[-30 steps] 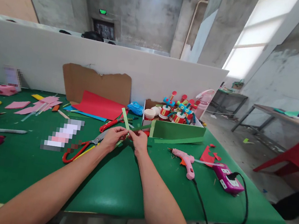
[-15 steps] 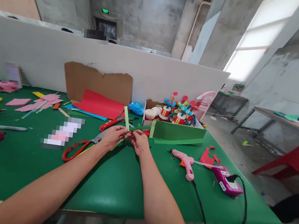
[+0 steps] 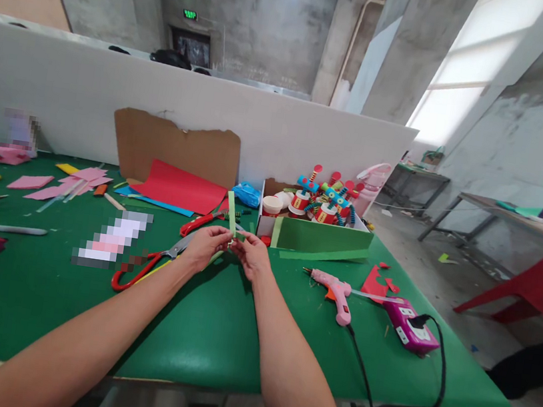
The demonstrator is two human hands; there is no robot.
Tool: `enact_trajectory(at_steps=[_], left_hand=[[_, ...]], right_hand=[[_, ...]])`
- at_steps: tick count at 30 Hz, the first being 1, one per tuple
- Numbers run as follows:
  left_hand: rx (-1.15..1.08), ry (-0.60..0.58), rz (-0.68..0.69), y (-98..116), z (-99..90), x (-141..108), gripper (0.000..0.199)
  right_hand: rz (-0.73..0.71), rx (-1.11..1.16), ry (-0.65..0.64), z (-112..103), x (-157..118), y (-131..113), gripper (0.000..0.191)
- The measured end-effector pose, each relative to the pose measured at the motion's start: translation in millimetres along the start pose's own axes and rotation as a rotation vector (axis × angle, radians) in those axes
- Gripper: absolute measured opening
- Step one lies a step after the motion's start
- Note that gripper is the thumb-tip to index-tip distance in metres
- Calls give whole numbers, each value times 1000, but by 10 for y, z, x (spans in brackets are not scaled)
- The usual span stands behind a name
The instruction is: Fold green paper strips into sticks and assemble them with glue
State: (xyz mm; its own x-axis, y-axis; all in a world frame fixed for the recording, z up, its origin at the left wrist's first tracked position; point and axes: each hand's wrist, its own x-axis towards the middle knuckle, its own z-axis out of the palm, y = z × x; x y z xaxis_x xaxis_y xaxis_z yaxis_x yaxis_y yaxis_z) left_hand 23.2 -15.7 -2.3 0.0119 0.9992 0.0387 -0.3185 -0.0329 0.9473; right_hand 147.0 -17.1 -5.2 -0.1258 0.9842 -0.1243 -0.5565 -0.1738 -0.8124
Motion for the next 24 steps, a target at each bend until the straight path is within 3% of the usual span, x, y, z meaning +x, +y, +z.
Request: enact_trajectory(at_steps=[8, 15, 24], left_hand=[[10, 5, -9, 21, 0, -11, 32], [-13, 5, 48, -10, 4, -36, 28], [-9, -29, -1, 26, 17, -71, 26]], right_hand=[[-51, -82, -12, 2, 8, 4, 32], [-87, -106, 41, 40, -6, 11, 36], [-187, -186, 108, 29, 25, 22, 31]])
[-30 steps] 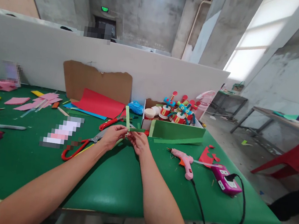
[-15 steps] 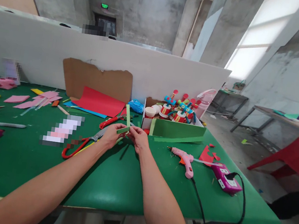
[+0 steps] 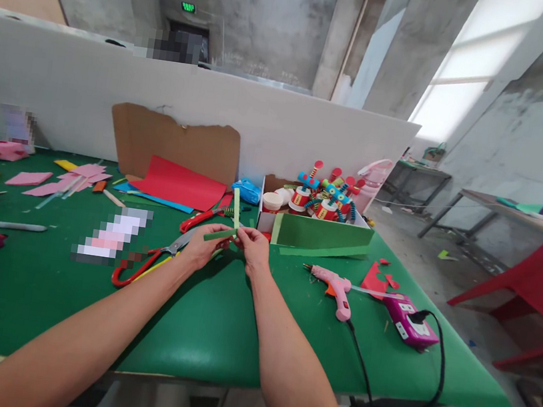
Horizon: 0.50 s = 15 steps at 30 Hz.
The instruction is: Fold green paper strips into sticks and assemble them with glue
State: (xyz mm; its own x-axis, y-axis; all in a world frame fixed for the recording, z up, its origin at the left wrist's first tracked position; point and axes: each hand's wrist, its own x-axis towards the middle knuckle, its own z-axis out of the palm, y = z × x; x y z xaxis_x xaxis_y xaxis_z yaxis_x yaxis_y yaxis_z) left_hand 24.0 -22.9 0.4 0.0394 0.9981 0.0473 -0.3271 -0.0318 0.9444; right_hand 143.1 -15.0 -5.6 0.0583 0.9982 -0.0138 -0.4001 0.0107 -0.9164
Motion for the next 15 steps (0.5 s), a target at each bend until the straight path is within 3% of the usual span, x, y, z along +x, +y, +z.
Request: enact_trajectory(at_steps=[6, 10, 15], left_hand=[[40, -49, 34, 32, 33, -37, 30], [14, 24, -13, 19, 31, -1, 35], [2, 117, -19, -17, -11, 64, 33]], right_hand=[[-76, -4, 67, 16, 11, 21, 30], [-88, -19, 50, 42, -22, 18, 30], [22, -26, -26, 33, -36, -33, 31]])
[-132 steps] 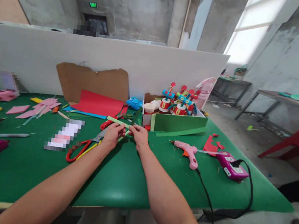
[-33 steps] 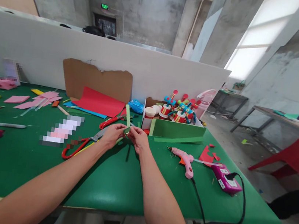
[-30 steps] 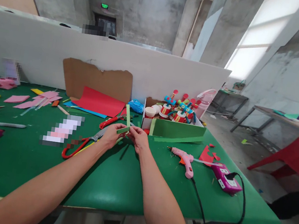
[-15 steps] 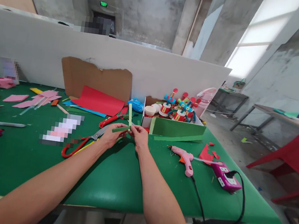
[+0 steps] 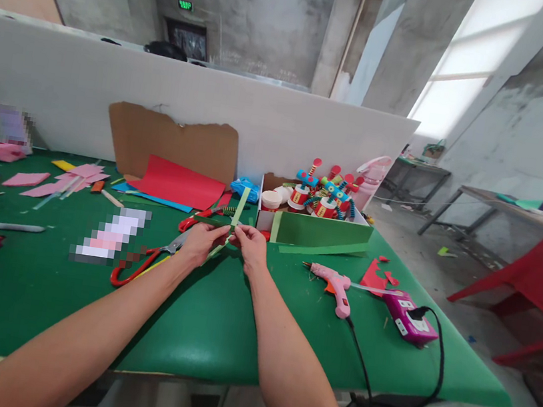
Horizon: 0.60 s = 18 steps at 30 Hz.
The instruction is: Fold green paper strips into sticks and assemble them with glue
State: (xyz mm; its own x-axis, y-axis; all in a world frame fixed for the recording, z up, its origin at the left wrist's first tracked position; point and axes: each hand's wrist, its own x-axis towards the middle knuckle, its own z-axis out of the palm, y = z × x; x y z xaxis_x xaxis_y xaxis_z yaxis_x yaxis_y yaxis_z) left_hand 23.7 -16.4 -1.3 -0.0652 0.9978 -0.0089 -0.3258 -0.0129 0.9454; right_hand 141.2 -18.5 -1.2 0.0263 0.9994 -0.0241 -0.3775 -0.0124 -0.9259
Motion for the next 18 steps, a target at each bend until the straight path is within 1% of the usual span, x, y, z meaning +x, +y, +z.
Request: enact_trajectory(at_steps=[2, 5, 8, 10, 13, 18], left_hand=[[14, 18, 2, -6, -6, 10, 32], [60, 24, 9, 0, -5, 3, 31], [104, 3, 23, 14, -2, -7, 31], [114, -20, 35, 18, -5, -9, 31], [121, -37, 42, 16, -17, -4, 31], [163, -34, 42, 20, -33, -4, 31]], right_hand=[[11, -25, -8, -12, -3, -34, 31], [-43, -91, -24, -18, -13, -73, 30], [-107, -157, -45, -20, -15, -76, 27], [-129, -178, -32, -30, -3, -62, 25], [-111, -178, -22, -58, 21, -37, 23], [-40, -152, -62, -85, 36, -18, 23]])
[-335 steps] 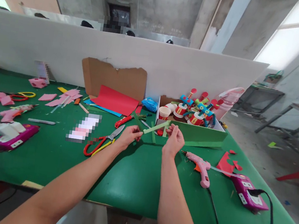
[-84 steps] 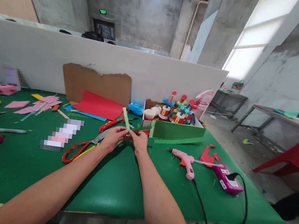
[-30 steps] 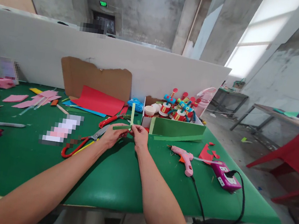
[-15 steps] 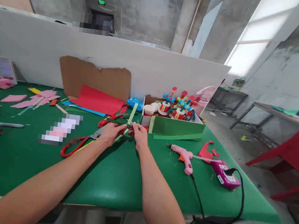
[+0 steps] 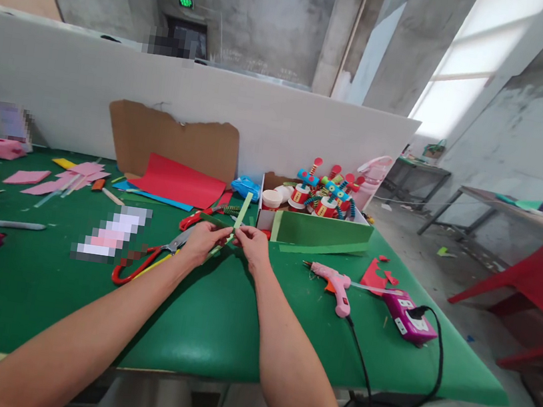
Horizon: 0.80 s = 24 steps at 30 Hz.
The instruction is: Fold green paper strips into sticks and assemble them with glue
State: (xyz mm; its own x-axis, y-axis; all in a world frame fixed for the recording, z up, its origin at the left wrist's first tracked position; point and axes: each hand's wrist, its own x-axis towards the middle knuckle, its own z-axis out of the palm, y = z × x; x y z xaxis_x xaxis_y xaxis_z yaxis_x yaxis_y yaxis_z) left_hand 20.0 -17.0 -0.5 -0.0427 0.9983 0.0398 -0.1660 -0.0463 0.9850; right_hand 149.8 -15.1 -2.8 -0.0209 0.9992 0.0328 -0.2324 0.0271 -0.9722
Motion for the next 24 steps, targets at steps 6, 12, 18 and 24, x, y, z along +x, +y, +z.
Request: enact_trajectory(at_steps=[6, 12, 18, 24], left_hand=[[-40, 1, -12, 20, 17, -11, 31], [-61, -3, -4, 5, 24, -13, 30], [-112, -36, -14, 20, 25, -30, 28], [-205, -47, -58, 37, 31, -29, 29]], right_hand=[[16, 45, -5, 17, 4, 1, 22], [62, 85, -24, 30, -29, -11, 25], [82, 94, -2, 34, -25, -2, 25], [67, 133, 27, 60, -42, -8, 29]])
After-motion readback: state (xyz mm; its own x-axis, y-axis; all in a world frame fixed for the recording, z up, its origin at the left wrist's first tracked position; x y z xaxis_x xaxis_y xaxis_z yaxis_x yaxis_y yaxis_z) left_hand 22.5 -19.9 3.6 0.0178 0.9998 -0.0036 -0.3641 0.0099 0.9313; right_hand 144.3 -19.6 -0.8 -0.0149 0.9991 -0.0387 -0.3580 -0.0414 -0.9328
